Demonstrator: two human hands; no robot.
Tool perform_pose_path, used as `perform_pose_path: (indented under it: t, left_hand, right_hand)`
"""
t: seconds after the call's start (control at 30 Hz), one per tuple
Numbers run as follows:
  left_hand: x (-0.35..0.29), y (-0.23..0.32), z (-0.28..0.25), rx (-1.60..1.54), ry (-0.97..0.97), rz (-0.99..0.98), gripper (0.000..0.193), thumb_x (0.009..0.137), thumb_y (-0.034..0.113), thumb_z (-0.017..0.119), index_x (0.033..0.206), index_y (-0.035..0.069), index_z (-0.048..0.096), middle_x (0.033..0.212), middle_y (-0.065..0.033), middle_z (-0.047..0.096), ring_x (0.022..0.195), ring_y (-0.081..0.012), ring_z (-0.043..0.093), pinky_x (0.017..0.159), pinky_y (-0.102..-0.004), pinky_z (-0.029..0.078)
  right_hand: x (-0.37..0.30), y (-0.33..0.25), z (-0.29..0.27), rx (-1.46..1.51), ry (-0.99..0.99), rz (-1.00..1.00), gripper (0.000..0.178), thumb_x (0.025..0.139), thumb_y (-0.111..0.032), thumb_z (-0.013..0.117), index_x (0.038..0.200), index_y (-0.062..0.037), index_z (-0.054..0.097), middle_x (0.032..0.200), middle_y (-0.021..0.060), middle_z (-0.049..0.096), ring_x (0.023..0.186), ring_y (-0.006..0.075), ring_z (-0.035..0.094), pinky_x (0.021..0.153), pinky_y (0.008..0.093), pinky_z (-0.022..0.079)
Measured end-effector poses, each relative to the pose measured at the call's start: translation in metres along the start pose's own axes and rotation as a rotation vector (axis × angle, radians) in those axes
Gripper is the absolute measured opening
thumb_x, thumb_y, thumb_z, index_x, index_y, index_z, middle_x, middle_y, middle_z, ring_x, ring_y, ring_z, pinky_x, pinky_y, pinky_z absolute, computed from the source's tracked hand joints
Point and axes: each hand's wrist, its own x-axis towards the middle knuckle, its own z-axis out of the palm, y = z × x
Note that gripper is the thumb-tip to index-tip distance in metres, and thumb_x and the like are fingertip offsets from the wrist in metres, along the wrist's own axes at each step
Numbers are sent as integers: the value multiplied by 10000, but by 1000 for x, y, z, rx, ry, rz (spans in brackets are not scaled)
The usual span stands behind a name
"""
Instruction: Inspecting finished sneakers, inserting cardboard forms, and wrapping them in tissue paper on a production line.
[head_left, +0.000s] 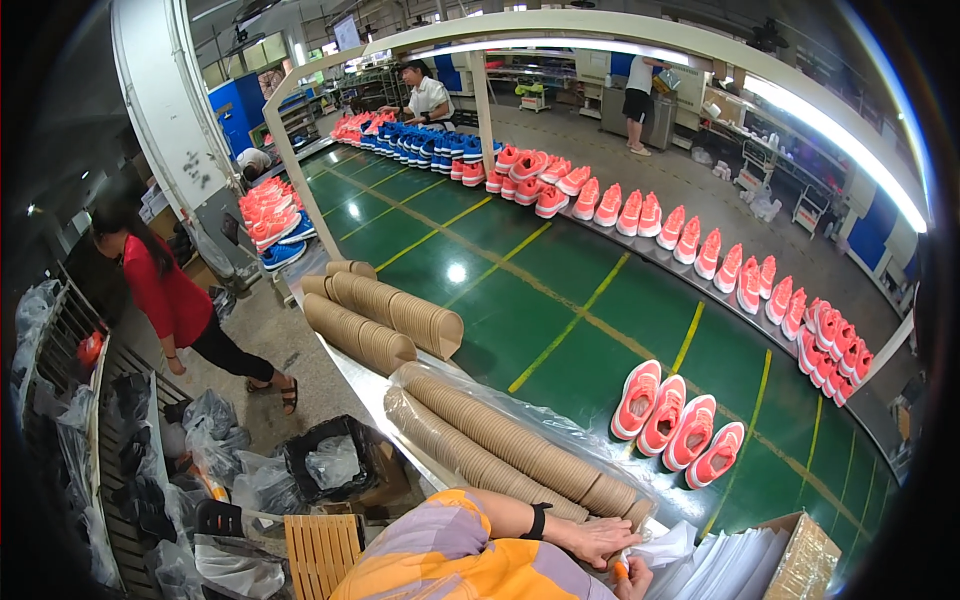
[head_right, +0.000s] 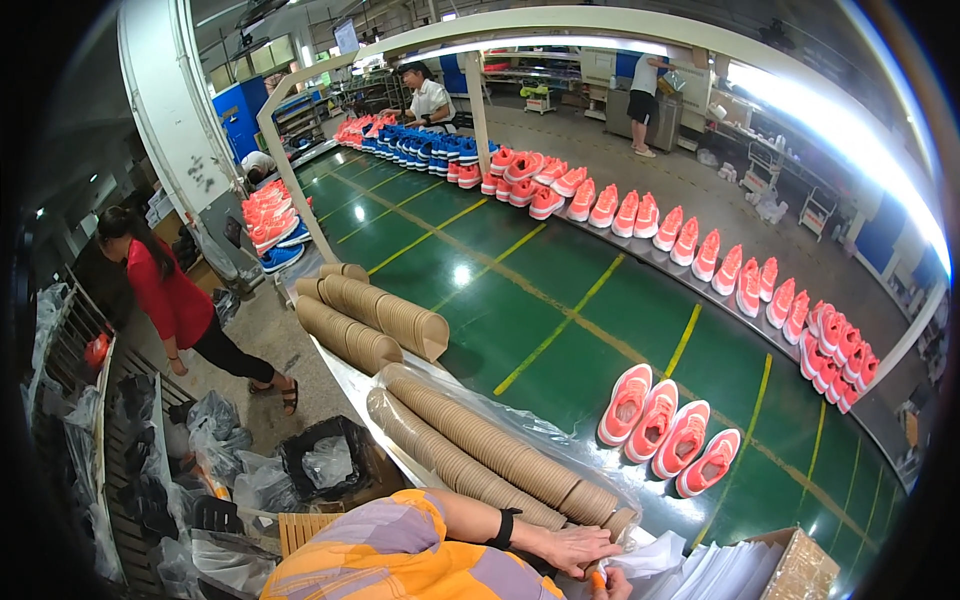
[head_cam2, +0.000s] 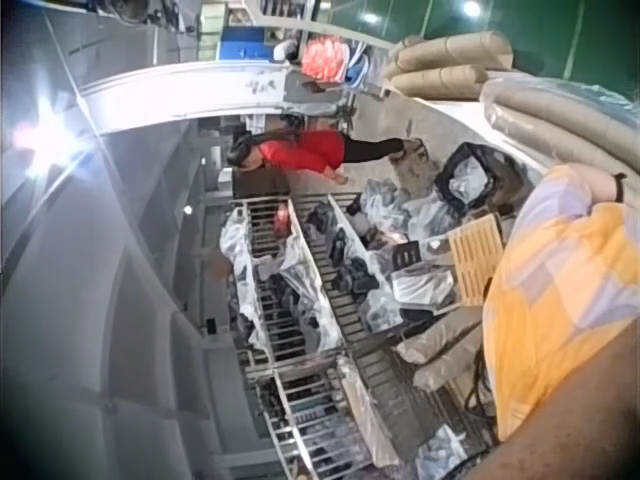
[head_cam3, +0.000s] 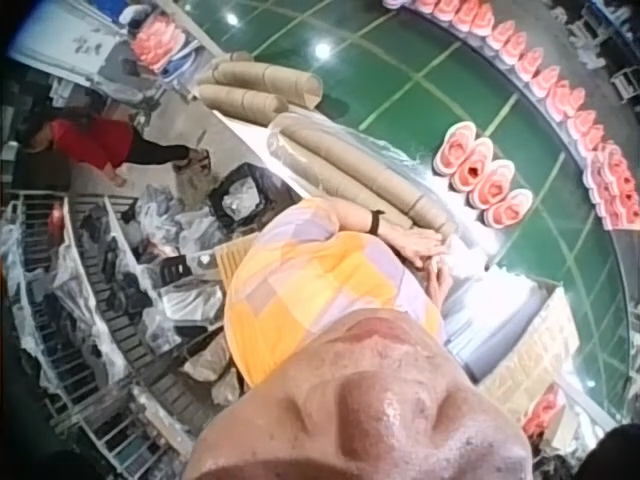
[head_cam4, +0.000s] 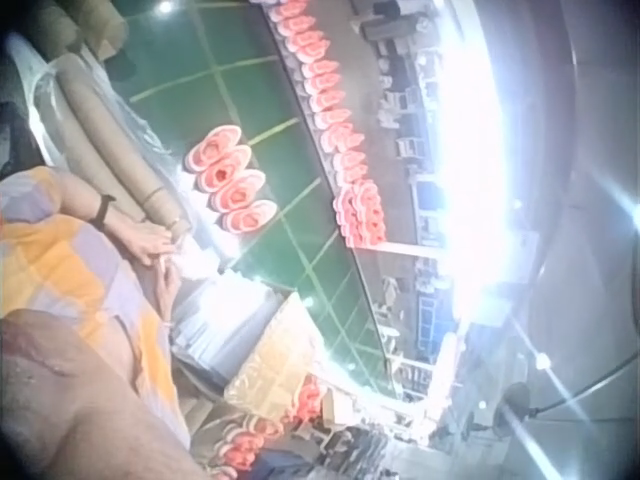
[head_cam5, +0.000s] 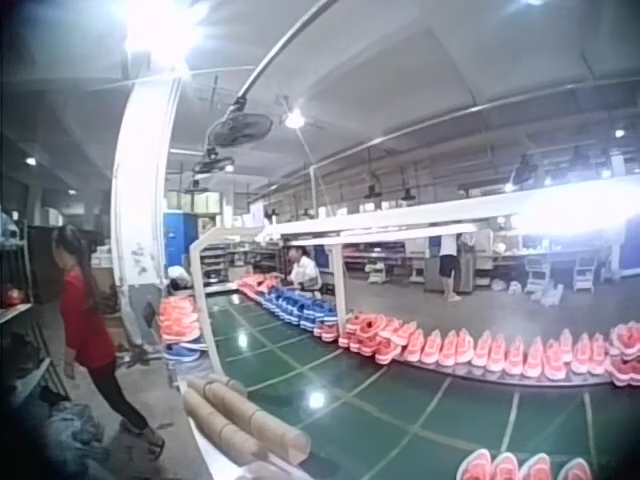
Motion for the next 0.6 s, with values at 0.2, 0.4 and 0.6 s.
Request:
perform_pose_path:
  t: [0.2,0.4,0.6]
  left_hand:
    - [3,-6,2,34,27,25,779,572,224,793,1223,6,425,991,-117,528,953,-287,485,809,-388,389]
    - [8,-7,0,106,144,65,629,539,392,785,986,28,532,914,-93,533,897,-274,497,751,-384,389]
    - [-1,-8,22,95,56,-26,595,542,371,761,973,28,536,868,-109,546,914,-277,500,736,-386,400]
  right_hand:
    - [-7,11,-1,95,0,87,78,824,-53,619,862,-31,554,736,-2,461,657,113,422,552,276,327]
    - [2,20,-9,179,-77,144,88,826,-68,634,853,-41,555,725,-27,445,654,82,405,541,259,315]
    - [-3,24,-10,279,-131,213,101,829,-84,650,844,-50,556,715,-53,428,651,51,388,530,242,302]
